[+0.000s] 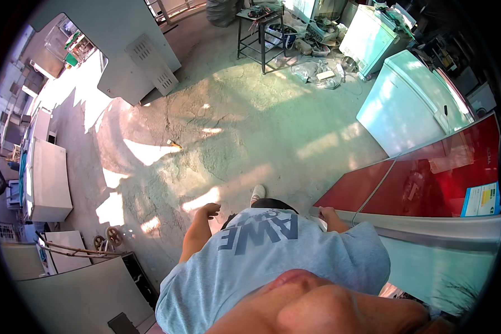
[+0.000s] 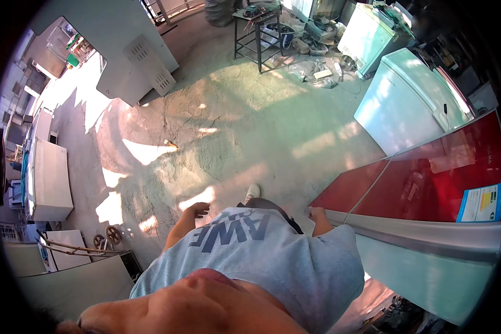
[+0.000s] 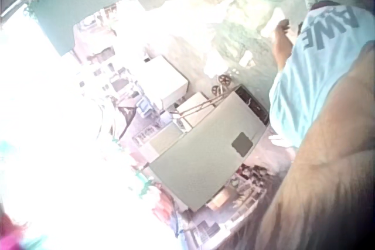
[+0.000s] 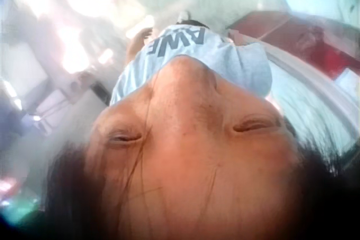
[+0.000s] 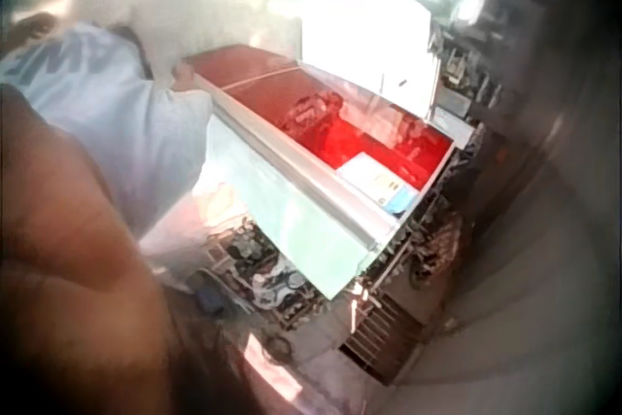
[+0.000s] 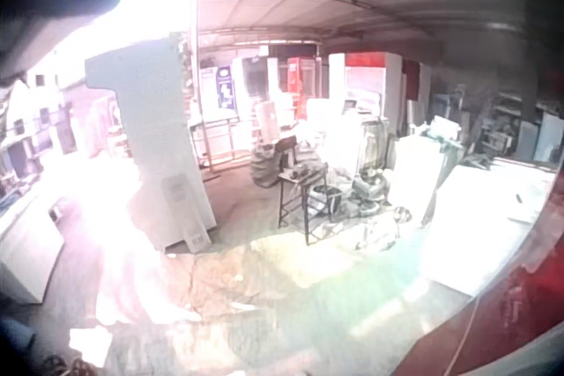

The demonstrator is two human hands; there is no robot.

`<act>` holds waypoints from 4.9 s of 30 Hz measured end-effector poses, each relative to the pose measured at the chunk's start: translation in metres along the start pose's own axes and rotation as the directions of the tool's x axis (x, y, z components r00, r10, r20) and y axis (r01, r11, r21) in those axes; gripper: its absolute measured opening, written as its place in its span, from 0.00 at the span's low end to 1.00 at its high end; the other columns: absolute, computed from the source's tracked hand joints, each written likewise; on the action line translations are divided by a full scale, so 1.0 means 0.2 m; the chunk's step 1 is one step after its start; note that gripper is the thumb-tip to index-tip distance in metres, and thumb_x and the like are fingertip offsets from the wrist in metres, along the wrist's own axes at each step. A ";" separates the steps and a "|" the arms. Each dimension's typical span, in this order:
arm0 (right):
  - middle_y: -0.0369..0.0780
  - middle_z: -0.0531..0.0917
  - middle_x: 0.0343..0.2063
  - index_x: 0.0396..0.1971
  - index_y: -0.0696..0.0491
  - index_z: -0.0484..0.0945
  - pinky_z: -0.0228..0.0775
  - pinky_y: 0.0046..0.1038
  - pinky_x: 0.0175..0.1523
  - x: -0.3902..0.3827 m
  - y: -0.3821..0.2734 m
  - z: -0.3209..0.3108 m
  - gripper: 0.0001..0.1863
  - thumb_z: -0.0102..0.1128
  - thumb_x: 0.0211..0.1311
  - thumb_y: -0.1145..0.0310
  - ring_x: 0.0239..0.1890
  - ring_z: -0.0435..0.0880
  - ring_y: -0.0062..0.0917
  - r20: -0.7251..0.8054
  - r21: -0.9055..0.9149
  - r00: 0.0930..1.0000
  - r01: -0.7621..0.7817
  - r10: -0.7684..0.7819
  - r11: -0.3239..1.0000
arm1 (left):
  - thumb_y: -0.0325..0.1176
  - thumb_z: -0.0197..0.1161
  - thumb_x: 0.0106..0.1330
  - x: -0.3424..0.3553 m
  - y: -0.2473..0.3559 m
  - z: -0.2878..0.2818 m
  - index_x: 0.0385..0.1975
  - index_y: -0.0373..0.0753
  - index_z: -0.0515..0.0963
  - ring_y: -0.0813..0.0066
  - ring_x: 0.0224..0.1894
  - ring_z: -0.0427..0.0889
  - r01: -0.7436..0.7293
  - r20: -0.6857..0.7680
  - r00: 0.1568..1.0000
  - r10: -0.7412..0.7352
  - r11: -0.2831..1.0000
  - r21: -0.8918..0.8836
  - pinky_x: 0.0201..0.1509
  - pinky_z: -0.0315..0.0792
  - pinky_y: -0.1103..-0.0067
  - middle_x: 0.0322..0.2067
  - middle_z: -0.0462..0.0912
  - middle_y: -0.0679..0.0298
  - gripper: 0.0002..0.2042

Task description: The person strips insulation from wires using pliers and manipulates various electronic components on a workbench. They carry a tray of small parts across a workshop before returning to the assembly area.

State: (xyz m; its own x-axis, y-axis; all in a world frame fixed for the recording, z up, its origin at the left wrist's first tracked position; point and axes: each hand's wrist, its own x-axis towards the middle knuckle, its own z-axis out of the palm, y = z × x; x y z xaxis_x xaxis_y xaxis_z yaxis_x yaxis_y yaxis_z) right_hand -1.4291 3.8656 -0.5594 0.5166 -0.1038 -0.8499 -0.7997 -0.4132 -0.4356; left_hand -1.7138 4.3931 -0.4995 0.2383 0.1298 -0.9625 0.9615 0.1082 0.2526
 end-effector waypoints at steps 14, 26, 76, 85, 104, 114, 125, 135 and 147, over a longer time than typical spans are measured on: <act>0.36 0.81 0.31 0.35 0.53 0.76 0.77 0.23 0.38 -0.11 -2.70 1.48 0.05 0.54 0.67 0.68 0.34 0.81 0.22 0.705 0.489 0.626 -0.089 -0.334 0.868 | 0.42 0.47 0.67 0.74 0.53 -1.07 0.44 0.46 0.72 0.75 0.37 0.76 -0.018 -0.339 0.886 -0.316 0.707 -0.707 0.40 0.67 0.70 0.38 0.77 0.69 0.12; 0.42 0.79 0.33 0.35 0.60 0.73 0.81 0.24 0.42 0.42 -4.15 0.89 0.07 0.51 0.68 0.71 0.35 0.80 0.25 0.331 0.943 0.654 -0.259 -0.680 0.210 | 0.44 0.53 0.67 1.08 3.39 -1.61 0.52 0.36 0.74 0.71 0.41 0.81 -0.455 -0.369 0.785 0.498 0.867 0.201 0.43 0.73 0.71 0.42 0.82 0.61 0.20; 0.38 0.76 0.21 0.29 0.53 0.71 0.70 0.23 0.24 2.19 -4.35 0.09 0.07 0.49 0.62 0.65 0.20 0.75 0.22 -0.204 0.597 0.857 -0.275 0.474 0.754 | 0.47 0.55 0.61 1.81 5.30 -1.72 0.47 0.36 0.78 0.65 0.37 0.83 -0.160 -0.240 0.937 0.255 0.921 0.354 0.47 0.74 0.70 0.37 0.84 0.54 0.22; 0.37 0.78 0.50 0.57 0.51 0.69 0.68 0.27 0.52 1.26 -4.70 0.54 0.23 0.52 0.68 0.54 0.50 0.77 0.22 -0.216 0.534 0.958 0.280 -0.192 0.798 | 0.49 0.61 0.63 2.06 6.70 -1.38 0.51 0.45 0.71 0.73 0.39 0.75 -0.474 -0.054 0.880 0.472 0.864 -0.168 0.44 0.70 0.69 0.39 0.74 0.69 0.21; 0.36 0.79 0.32 0.47 0.53 0.74 0.72 0.26 0.32 0.49 -3.05 0.87 0.15 0.52 0.66 0.60 0.30 0.79 0.22 -0.025 0.686 0.829 -0.392 0.558 0.613 | 0.53 0.47 0.62 2.46 7.37 -1.44 0.57 0.19 0.59 0.52 0.30 0.83 -0.373 -0.627 0.667 0.402 0.909 0.186 0.27 0.76 0.65 0.40 0.79 0.43 0.37; 0.37 0.77 0.46 0.59 0.56 0.67 0.70 0.26 0.46 0.99 -4.55 0.89 0.26 0.55 0.66 0.58 0.44 0.76 0.21 -0.360 0.161 0.909 0.283 -0.211 0.946 | 0.48 0.37 0.74 1.35 6.78 -0.95 0.54 0.32 0.57 0.43 0.38 0.76 -0.955 -0.121 0.259 0.958 0.273 0.120 0.43 0.68 0.61 0.37 0.75 0.43 0.23; 0.45 0.68 0.57 0.68 0.55 0.48 0.65 0.35 0.60 0.27 -4.89 1.03 0.41 0.55 0.64 0.49 0.59 0.69 0.30 -0.476 0.719 0.783 0.609 -0.401 0.336 | 0.46 0.46 0.70 0.43 5.67 -0.34 0.61 0.32 0.57 0.48 0.49 0.76 -0.970 0.964 0.075 0.255 0.242 0.011 0.52 0.68 0.63 0.48 0.74 0.46 0.27; 0.40 0.77 0.24 0.36 0.60 0.70 0.75 0.30 0.41 -0.46 -3.50 1.38 0.07 0.47 0.59 0.74 0.28 0.78 0.28 -0.557 0.537 0.796 0.562 0.236 -0.629 | 0.53 0.59 0.61 -0.05 5.12 0.23 0.52 0.40 0.71 0.62 0.45 0.78 -0.857 0.769 -0.174 -0.616 -0.290 -0.426 0.51 0.69 0.68 0.42 0.76 0.57 0.26; 0.34 0.62 0.09 0.39 0.72 0.64 0.68 0.26 0.32 -1.17 -2.04 2.19 0.14 0.42 0.58 0.76 0.22 0.71 0.25 -0.110 -0.320 0.699 0.648 0.706 -0.691 | 0.51 0.55 0.64 -0.57 3.54 0.82 0.57 0.36 0.67 0.51 0.55 0.72 -0.679 0.659 -0.041 -0.751 -0.463 -0.571 0.59 0.66 0.64 0.52 0.74 0.48 0.28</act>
State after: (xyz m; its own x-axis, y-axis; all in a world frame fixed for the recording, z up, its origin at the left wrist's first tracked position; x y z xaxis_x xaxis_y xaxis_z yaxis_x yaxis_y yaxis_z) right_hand -1.3583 4.4552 -0.3141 -0.1700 -0.4635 -0.8697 0.9854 -0.0716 -0.1545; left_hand -1.0379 4.2924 -0.2269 -0.6422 -0.7357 -0.2154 -0.6847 0.4242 0.5927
